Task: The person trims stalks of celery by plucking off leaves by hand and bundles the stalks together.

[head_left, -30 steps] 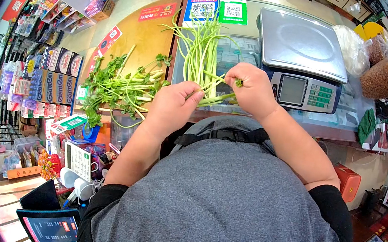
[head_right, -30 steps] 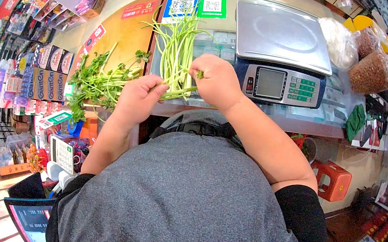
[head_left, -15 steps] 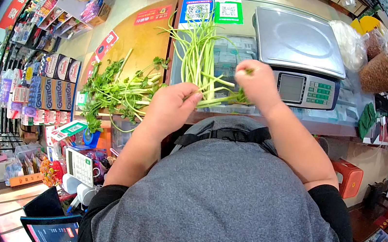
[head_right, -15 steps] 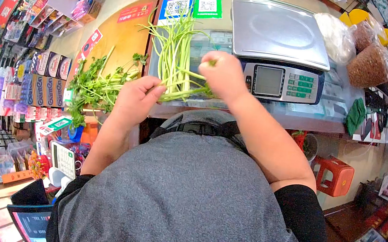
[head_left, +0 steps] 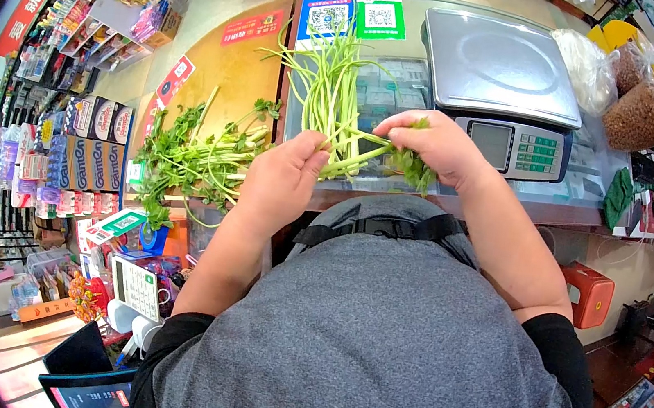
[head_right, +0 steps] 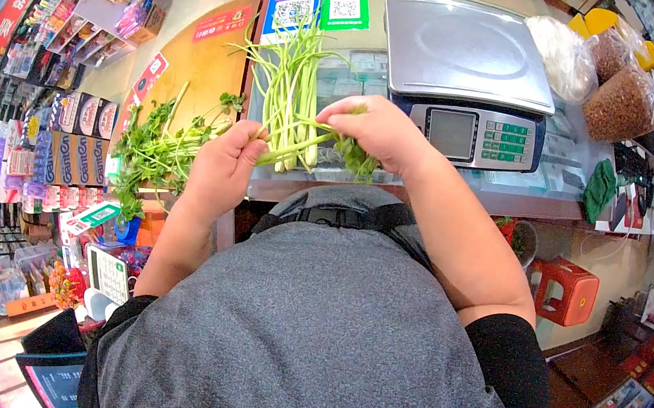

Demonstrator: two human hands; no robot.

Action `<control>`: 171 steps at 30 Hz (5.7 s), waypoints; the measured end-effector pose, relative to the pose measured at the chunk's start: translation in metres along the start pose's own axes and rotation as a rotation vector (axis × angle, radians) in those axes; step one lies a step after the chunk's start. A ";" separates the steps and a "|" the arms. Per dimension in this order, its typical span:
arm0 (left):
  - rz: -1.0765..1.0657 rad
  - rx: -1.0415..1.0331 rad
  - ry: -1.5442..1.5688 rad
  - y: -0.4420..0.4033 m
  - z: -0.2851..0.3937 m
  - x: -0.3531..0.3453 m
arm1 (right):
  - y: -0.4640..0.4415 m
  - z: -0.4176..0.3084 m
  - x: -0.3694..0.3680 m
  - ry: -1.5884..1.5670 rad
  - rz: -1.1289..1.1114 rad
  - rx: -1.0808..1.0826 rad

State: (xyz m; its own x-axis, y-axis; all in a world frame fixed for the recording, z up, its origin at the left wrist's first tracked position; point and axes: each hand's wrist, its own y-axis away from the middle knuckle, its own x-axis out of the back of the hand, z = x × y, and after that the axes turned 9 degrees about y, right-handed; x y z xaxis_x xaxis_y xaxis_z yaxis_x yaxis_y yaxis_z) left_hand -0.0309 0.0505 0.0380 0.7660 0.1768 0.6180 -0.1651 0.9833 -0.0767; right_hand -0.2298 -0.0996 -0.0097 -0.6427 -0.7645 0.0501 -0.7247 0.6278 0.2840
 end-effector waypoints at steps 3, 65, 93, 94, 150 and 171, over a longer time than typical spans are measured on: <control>-0.033 0.007 -0.042 -0.001 0.003 0.000 | -0.001 -0.008 -0.003 0.416 -0.026 0.095; 0.067 0.066 0.128 0.022 0.001 0.054 | -0.015 0.014 -0.003 1.072 0.025 0.374; 0.075 0.057 0.269 0.022 0.008 0.063 | -0.015 -0.004 0.001 0.530 -0.432 -0.045; 0.097 0.044 0.251 0.022 0.007 0.064 | -0.013 -0.006 0.002 0.514 -0.464 -0.070; 0.067 -0.214 -0.212 0.027 0.012 0.076 | -0.007 0.031 -0.001 0.437 0.370 0.035; 0.354 -0.218 0.353 0.024 0.017 0.089 | -0.016 0.018 -0.010 0.350 0.375 0.314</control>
State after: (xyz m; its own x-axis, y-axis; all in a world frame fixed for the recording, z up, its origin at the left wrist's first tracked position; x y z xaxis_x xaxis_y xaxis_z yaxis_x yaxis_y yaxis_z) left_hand 0.0227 0.0893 0.1039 0.8552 0.4659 0.2272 -0.3473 0.8404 -0.4161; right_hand -0.2165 -0.0995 -0.0323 -0.7872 -0.4519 0.4197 -0.5377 0.8362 -0.1081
